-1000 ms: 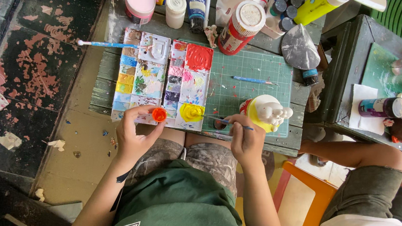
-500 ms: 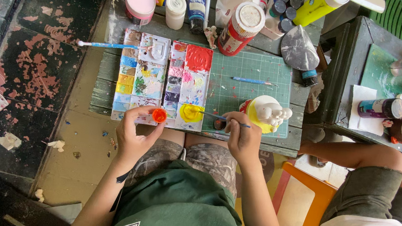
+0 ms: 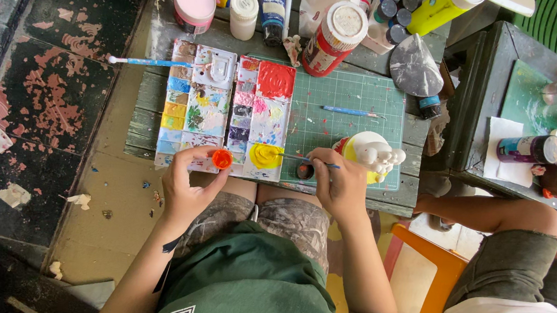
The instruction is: The person opens a yellow paint jar, scoops yellow paint onto a palette, and uses a small brush to paint yellow onto a white ceramic figurine, holding a small orange paint cup while brushing.
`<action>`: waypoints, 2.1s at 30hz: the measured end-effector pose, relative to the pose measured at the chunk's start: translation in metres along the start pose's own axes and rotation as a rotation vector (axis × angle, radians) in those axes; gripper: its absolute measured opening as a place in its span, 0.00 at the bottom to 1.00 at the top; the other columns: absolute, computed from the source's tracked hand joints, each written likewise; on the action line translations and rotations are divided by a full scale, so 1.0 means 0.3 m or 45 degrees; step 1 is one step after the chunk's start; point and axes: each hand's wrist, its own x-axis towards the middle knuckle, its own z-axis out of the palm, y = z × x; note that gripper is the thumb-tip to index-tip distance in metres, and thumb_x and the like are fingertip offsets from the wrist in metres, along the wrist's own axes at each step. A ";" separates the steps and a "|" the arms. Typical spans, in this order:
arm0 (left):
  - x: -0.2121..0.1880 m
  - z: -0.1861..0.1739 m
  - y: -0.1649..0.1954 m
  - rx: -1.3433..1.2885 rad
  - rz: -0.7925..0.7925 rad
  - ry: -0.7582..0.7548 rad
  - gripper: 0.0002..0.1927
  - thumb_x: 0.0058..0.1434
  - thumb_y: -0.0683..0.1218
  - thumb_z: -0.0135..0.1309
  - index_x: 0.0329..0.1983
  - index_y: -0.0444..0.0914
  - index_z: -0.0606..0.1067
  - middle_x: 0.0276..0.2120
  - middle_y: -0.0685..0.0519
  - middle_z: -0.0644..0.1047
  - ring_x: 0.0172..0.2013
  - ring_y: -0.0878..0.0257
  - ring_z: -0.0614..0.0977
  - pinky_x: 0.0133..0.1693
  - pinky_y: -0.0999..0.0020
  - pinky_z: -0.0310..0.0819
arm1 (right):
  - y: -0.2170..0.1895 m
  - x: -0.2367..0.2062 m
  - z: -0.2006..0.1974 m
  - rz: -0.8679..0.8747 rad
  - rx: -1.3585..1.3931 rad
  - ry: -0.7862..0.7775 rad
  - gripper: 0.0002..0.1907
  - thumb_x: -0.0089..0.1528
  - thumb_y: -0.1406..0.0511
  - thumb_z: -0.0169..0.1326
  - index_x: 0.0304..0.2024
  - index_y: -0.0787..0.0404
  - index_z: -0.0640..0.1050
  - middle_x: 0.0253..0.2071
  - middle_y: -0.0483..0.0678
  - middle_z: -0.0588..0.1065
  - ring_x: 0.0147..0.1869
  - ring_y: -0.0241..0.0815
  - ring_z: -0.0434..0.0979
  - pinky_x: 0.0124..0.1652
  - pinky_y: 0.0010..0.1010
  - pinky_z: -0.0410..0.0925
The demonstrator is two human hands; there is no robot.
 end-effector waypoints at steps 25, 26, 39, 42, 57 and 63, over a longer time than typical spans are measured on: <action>0.003 0.002 0.005 -0.041 0.006 -0.022 0.24 0.58 0.39 0.68 0.49 0.35 0.66 0.47 0.46 0.81 0.47 0.58 0.85 0.49 0.67 0.79 | 0.010 0.007 0.023 0.383 0.260 0.025 0.03 0.70 0.71 0.50 0.41 0.64 0.75 0.23 0.46 0.76 0.25 0.33 0.79 0.28 0.25 0.69; 0.003 0.002 0.005 -0.035 0.005 -0.022 0.24 0.58 0.39 0.69 0.49 0.35 0.66 0.47 0.46 0.81 0.47 0.57 0.85 0.48 0.67 0.79 | 0.014 0.003 0.028 0.384 0.232 0.043 0.03 0.70 0.72 0.50 0.41 0.64 0.75 0.22 0.46 0.76 0.25 0.33 0.79 0.28 0.25 0.69; 0.002 -0.001 -0.002 -0.025 -0.012 -0.003 0.24 0.57 0.40 0.69 0.50 0.36 0.67 0.47 0.47 0.82 0.46 0.56 0.85 0.48 0.66 0.79 | -0.007 -0.070 0.059 0.278 0.133 0.038 0.05 0.68 0.74 0.48 0.42 0.63 0.75 0.27 0.48 0.79 0.28 0.36 0.80 0.30 0.27 0.71; 0.001 -0.001 -0.001 -0.008 0.004 0.006 0.24 0.57 0.40 0.69 0.50 0.36 0.67 0.47 0.47 0.82 0.46 0.56 0.85 0.48 0.66 0.79 | 0.002 -0.096 0.068 0.314 0.245 0.108 0.06 0.69 0.75 0.45 0.44 0.64 0.73 0.35 0.52 0.80 0.29 0.37 0.82 0.30 0.27 0.71; 0.001 0.003 0.002 -0.064 0.004 -0.005 0.24 0.58 0.40 0.68 0.50 0.35 0.67 0.48 0.46 0.81 0.47 0.57 0.85 0.49 0.66 0.79 | 0.043 -0.179 0.097 0.439 0.347 0.185 0.07 0.71 0.74 0.41 0.45 0.67 0.72 0.43 0.54 0.81 0.31 0.37 0.83 0.32 0.27 0.73; 0.001 0.002 0.006 -0.084 -0.001 -0.021 0.23 0.59 0.39 0.68 0.50 0.35 0.66 0.48 0.46 0.81 0.48 0.57 0.85 0.50 0.67 0.79 | 0.051 -0.210 0.089 0.408 0.344 0.182 0.07 0.71 0.74 0.40 0.45 0.67 0.72 0.43 0.54 0.81 0.32 0.38 0.83 0.35 0.29 0.73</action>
